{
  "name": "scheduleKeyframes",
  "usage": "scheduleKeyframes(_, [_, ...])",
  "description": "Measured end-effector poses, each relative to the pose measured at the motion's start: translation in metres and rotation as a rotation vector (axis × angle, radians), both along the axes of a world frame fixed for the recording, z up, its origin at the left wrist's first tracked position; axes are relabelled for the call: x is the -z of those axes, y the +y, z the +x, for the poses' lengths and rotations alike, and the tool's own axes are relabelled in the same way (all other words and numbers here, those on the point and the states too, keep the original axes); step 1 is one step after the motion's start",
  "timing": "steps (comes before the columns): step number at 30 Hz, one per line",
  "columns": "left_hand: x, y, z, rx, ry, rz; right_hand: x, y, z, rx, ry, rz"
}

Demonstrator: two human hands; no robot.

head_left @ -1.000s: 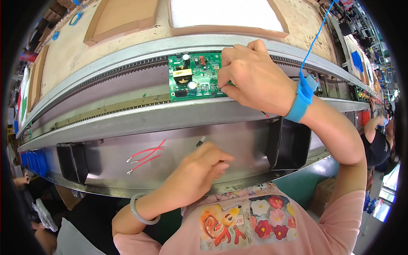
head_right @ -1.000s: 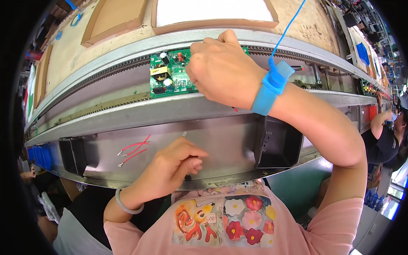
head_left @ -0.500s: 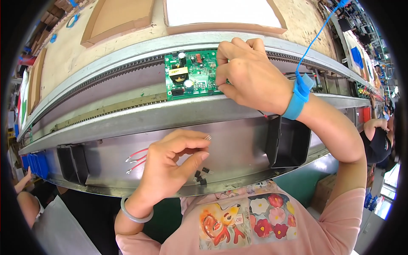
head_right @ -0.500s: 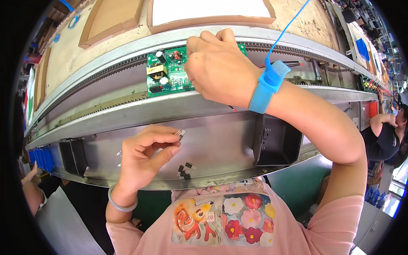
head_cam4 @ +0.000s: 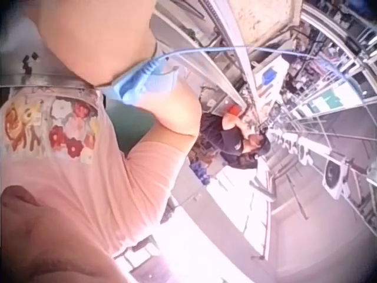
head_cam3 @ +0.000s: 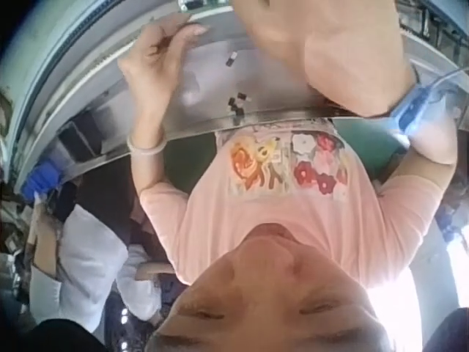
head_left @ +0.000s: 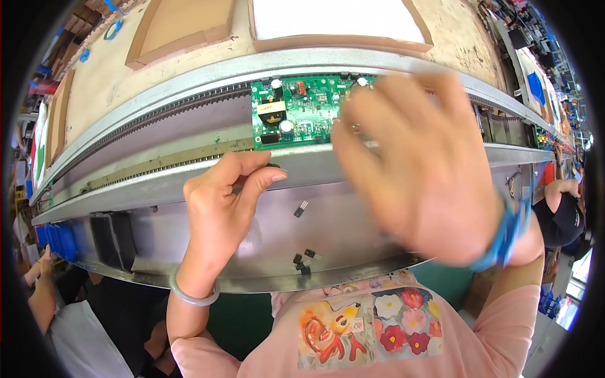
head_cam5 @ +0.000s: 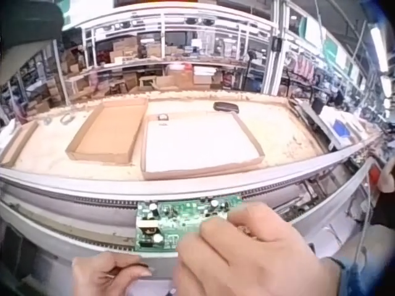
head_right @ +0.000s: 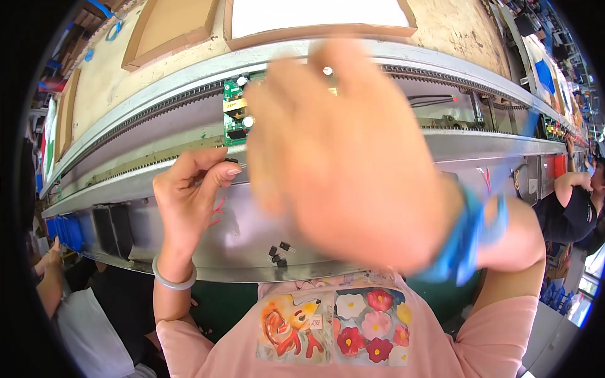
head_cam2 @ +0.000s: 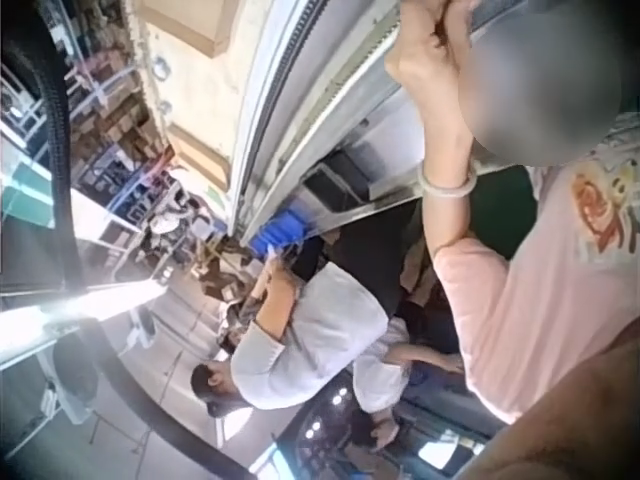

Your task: The person assembles circuit boards on an assembly line by inserting electronic components, transformers, and wires into the boards by hand. The person also places small components into a container and slides the circuit boards along the conveyor track.

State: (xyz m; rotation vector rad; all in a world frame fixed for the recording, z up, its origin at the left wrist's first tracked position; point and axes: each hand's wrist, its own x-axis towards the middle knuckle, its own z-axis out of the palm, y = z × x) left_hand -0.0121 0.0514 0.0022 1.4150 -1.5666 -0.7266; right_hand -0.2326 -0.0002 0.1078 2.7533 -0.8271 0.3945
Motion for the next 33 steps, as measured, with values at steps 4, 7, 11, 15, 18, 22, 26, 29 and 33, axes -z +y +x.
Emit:
scheduleKeyframes(4, [0.01, -0.014, -0.004, 0.049, -0.024, -0.072, 0.038, 0.059, 0.002, -0.256, 0.015, 0.524])
scheduleKeyframes(7, [0.006, -0.019, -0.013, 0.044, -0.025, -0.026, 0.101, 0.067, 0.008, -0.308, 0.087, 0.469])
scheduleKeyframes(11, [0.004, -0.027, -0.017, 0.077, -0.204, -0.182, 0.139, 0.057, 0.017, -0.298, 0.01, 0.031])
scheduleKeyframes(15, [0.01, -0.031, -0.026, 0.071, -0.299, -0.277, 0.142, 0.061, 0.015, -0.363, 0.108, 0.335])
scheduleKeyframes(18, [0.014, -0.032, -0.026, 0.104, -0.323, -0.255, 0.137, 0.06, 0.011, -0.372, -0.049, 0.374])
scheduleKeyframes(22, [0.015, -0.032, -0.028, 0.104, -0.341, -0.266, 0.116, 0.064, -0.001, -0.376, -0.076, 0.483])
scheduleKeyframes(26, [0.015, -0.034, -0.029, 0.129, -0.409, -0.307, 0.092, 0.062, -0.015, -0.373, -0.032, 0.584])
scheduleKeyframes(29, [0.015, -0.034, -0.03, 0.137, -0.42, -0.292, 0.072, 0.055, -0.025, -0.358, -0.057, 0.621])
scheduleKeyframes(33, [0.016, -0.034, -0.029, 0.13, -0.458, -0.322, 0.039, 0.033, -0.033, -0.358, -0.105, 0.554])
